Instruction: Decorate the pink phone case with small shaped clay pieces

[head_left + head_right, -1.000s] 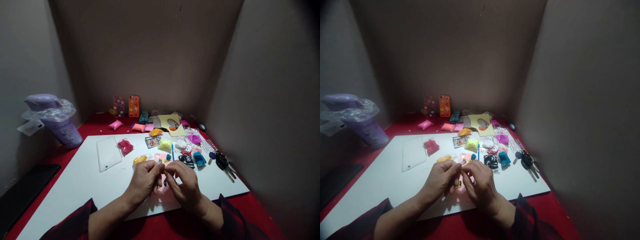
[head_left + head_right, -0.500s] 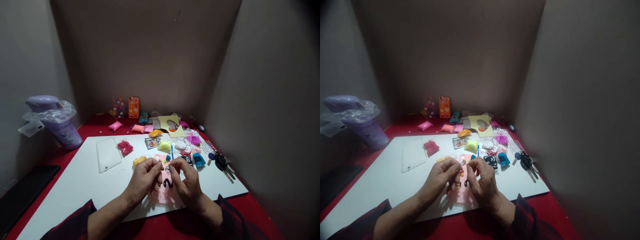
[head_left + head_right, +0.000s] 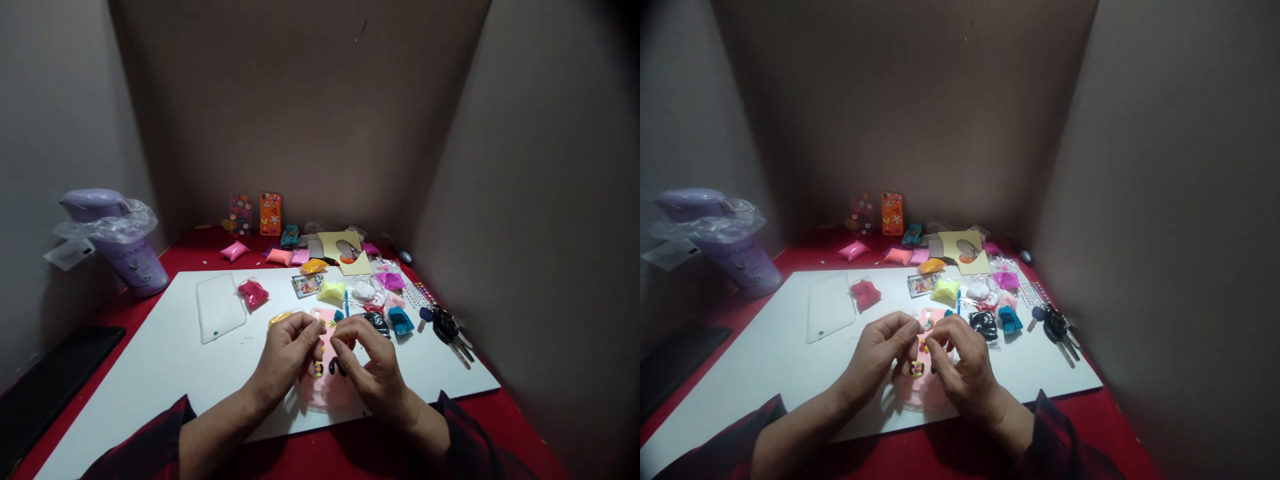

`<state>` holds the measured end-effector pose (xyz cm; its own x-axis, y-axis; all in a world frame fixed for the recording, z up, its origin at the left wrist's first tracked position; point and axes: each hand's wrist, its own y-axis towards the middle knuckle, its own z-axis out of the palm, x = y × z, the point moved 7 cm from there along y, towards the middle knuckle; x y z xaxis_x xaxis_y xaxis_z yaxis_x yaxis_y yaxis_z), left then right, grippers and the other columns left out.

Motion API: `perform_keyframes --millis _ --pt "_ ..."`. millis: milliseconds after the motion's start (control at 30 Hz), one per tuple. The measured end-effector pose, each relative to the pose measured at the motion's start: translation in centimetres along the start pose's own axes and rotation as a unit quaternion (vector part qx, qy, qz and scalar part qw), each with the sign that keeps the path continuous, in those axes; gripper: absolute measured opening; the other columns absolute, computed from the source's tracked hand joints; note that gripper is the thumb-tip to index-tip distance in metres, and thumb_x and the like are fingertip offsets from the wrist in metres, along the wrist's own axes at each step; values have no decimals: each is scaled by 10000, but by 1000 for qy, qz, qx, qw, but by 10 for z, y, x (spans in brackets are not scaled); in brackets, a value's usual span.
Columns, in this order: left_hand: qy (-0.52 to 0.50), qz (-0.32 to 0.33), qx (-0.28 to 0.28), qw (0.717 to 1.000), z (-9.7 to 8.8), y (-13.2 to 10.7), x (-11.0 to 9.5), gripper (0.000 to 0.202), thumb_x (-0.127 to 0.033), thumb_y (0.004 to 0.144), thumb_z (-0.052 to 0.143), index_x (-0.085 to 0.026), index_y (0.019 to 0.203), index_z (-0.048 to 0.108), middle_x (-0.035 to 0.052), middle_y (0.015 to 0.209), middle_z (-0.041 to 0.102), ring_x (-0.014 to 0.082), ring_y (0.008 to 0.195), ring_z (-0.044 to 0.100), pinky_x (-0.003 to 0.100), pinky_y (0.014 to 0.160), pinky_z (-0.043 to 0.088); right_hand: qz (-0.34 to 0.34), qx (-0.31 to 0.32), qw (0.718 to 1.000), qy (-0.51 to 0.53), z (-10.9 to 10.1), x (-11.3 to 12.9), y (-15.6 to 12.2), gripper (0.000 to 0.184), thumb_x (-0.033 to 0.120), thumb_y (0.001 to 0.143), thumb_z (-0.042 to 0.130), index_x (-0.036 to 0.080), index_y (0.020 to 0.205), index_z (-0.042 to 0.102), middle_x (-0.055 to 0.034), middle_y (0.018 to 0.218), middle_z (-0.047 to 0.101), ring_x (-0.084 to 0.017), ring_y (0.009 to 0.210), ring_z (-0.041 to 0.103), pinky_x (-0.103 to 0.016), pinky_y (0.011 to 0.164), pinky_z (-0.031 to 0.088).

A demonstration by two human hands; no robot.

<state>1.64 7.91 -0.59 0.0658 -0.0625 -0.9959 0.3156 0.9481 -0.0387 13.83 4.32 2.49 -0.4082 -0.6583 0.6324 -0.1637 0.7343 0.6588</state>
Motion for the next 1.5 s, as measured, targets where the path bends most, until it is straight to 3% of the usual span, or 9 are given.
perform_keyframes --millis 400,633,1033,1200,1367,1500 --pt "-19 -8 -17 1000 -2 -1 0 316 -427 798 599 -149 690 495 -34 489 538 58 346 433 152 336 305 8 24 999 23 2 -2 -2 101 160 871 467 193 777 479 -21 744 529 -151 708 517 -296 649 438" --pt "-11 -3 -8 1000 -1 0 -1 320 -433 813 585 -145 696 508 -32 497 546 57 349 438 150 338 306 10 15 1000 14 3 -5 -2 130 169 905 431 187 921 559 -41 799 575 -155 721 550 -292 655 450" --pt "-2 -10 7 1000 2 -1 2 317 -442 809 582 -150 716 504 -34 494 540 63 346 445 149 318 311 39 -6 999 21 0 -8 -2 100 202 887 498 181 830 579 -31 754 589 -146 689 552 -276 616 446" --pt "-32 18 8 999 4 -1 -3 248 -367 786 622 -149 747 509 -14 592 582 74 390 483 166 333 360 113 0 990 84 1 -19 -3 172 283 901 498 172 805 587 -24 736 594 -136 670 558 -257 605 466" --pt "-55 51 12 997 3 -1 -9 139 -255 760 648 -122 752 607 15 669 605 89 471 529 197 407 436 222 1 958 181 6 -37 -10 220 376 887 526 173 819 575 -8 723 575 -114 611 535 -220 525 449" --pt "-53 81 -5 995 0 -2 -13 98 -212 724 682 -115 728 699 29 697 593 104 512 550 214 430 462 249 3 940 233 10 -40 -11 226 390 868 556 175 800 568 13 679 535 -97 567 495 -214 501 430"
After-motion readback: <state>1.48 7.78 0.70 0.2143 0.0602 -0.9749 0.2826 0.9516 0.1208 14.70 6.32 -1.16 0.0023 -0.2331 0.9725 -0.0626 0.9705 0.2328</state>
